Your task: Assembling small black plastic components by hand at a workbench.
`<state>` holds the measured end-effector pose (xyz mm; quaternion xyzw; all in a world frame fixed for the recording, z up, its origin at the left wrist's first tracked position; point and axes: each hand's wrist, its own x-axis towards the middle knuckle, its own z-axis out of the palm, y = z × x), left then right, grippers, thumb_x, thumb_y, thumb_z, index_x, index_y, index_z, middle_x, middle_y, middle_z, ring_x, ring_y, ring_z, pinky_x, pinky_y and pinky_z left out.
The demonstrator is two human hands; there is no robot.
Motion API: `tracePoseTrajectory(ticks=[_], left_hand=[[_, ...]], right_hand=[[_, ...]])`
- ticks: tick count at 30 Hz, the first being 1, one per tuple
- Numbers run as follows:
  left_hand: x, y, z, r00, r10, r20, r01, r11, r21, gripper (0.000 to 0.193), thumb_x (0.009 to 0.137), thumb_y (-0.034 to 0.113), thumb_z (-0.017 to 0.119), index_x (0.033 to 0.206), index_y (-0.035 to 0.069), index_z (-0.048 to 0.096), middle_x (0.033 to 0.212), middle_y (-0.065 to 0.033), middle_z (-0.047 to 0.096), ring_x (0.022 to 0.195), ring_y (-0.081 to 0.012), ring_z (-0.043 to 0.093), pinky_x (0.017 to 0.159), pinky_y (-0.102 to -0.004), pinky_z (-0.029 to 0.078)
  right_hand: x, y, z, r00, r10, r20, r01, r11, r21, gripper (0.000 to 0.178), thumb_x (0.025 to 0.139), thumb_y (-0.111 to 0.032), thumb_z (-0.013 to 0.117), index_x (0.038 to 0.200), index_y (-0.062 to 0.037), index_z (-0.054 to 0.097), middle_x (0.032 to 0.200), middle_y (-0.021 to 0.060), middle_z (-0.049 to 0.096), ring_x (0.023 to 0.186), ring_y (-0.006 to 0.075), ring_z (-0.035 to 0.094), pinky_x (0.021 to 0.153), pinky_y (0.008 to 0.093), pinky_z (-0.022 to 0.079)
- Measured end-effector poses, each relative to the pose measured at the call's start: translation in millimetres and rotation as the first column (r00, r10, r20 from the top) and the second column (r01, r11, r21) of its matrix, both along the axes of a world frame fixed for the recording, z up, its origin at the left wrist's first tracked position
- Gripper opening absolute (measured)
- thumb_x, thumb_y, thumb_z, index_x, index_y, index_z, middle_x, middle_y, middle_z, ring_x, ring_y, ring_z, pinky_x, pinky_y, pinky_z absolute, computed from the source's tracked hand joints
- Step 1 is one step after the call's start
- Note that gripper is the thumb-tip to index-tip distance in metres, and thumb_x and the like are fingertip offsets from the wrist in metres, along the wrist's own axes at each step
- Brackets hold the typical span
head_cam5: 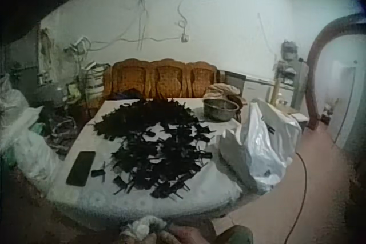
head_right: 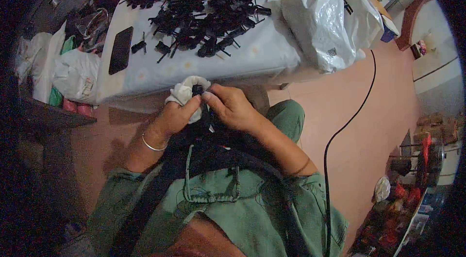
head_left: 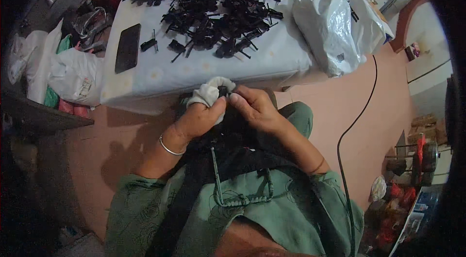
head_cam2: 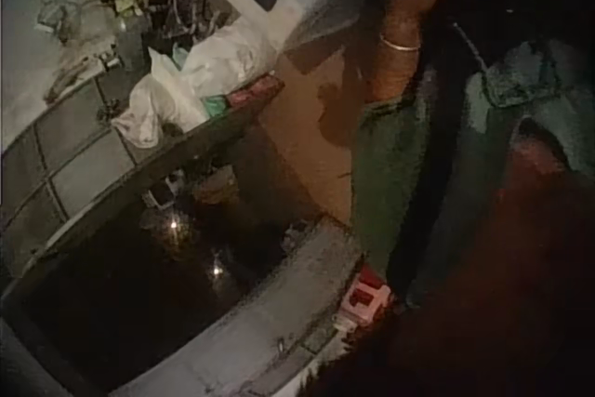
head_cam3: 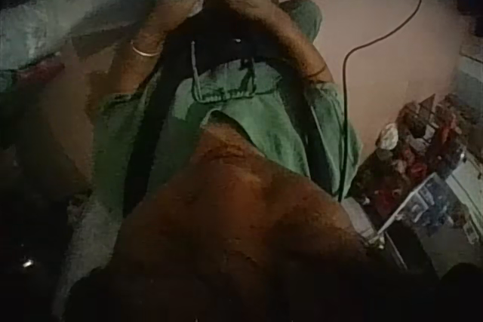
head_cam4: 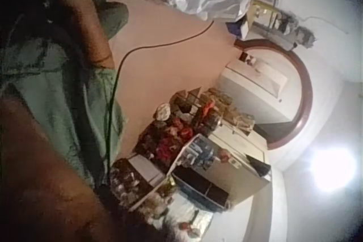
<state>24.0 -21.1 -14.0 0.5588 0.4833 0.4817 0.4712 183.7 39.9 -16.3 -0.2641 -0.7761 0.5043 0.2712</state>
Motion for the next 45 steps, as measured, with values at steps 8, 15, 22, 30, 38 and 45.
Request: tracePoseTrajectory(ticks=[8, 15, 22, 30, 38, 45], left_hand=[[13, 2, -12, 0.933, 0.222, -0.282, -0.106, 0.921, 0.376, 0.017, 0.078, 0.004, 0.047, 0.095, 0.000, 0.048, 0.088, -0.0151, 0.050, 0.081, -0.0284, 0.050, 0.070, -0.0338, 0.041], [19, 10, -23, 0.919, 0.306, -0.251, -0.179, 0.886, 0.427, 0.011, 0.077, 0.002, 0.046, 0.087, -0.002, 0.048, 0.090, -0.0179, 0.049, 0.081, -0.0325, 0.049, 0.072, -0.0348, 0.041], [19, 14, -29, 0.931, 0.300, -0.207, -0.191, 0.885, 0.425, 0.013, 0.076, 0.003, 0.049, 0.088, -0.002, 0.051, 0.090, -0.0185, 0.051, 0.081, -0.0350, 0.052, 0.072, -0.0360, 0.042], [8, 22, -24, 0.695, 0.175, -0.697, 0.116, 0.930, 0.350, 0.032, 0.075, 0.011, 0.055, 0.105, -0.002, 0.052, 0.101, -0.0201, 0.053, 0.093, -0.0347, 0.051, 0.083, -0.0382, 0.041], [8, 29, -15, 0.945, 0.186, -0.270, -0.134, 0.971, 0.200, 0.017, 0.083, 0.009, 0.052, 0.095, -0.002, 0.056, 0.073, -0.0083, 0.059, 0.065, -0.0123, 0.056, 0.059, -0.0254, 0.045], [9, 28, -23, 0.920, 0.303, -0.250, -0.217, 0.922, 0.322, 0.011, 0.081, 0.005, 0.053, 0.088, -0.002, 0.057, 0.063, -0.0085, 0.057, 0.053, -0.0127, 0.055, 0.050, -0.0258, 0.044]], right_hand=[[-10, -8, -8, 0.998, -0.058, -0.008, 0.058, 0.998, 0.018, 0.023, 0.088, -0.018, 0.048, 0.076, 0.0015, 0.052, 0.061, 0.0162, 0.046, 0.053, 0.0175, 0.039, 0.054, 0.0312, 0.040], [-18, -1, -32, 0.984, -0.103, -0.142, 0.094, 0.993, -0.071, 0.027, 0.091, -0.020, 0.044, 0.076, 0.0009, 0.051, 0.059, 0.0074, 0.044, 0.059, 0.0091, 0.038, 0.055, 0.0274, 0.039], [-8, 13, -30, 0.984, -0.038, -0.175, -0.003, 0.973, -0.232, 0.028, 0.090, -0.024, 0.046, 0.076, 0.0003, 0.052, 0.061, 0.0078, 0.050, 0.057, 0.0113, 0.044, 0.055, 0.0288, 0.041], [-8, 65, -15, 0.820, -0.566, 0.088, 0.339, 0.602, 0.723, 0.014, 0.078, -0.016, 0.058, 0.078, -0.0029, 0.054, 0.066, 0.0174, 0.056, 0.059, 0.0348, 0.055, 0.052, 0.0403, 0.043], [-10, 69, -17, 0.836, -0.549, -0.015, 0.391, 0.576, 0.717, 0.011, 0.077, -0.013, 0.057, 0.081, -0.0043, 0.052, 0.067, 0.0164, 0.057, 0.059, 0.0338, 0.056, 0.051, 0.0404, 0.044], [-41, 69, 7, 0.753, -0.570, 0.330, 0.188, 0.667, 0.721, 0.029, 0.077, -0.033, 0.056, 0.078, -0.0045, 0.051, 0.067, 0.0168, 0.059, 0.061, 0.0348, 0.058, 0.054, 0.0424, 0.046]])
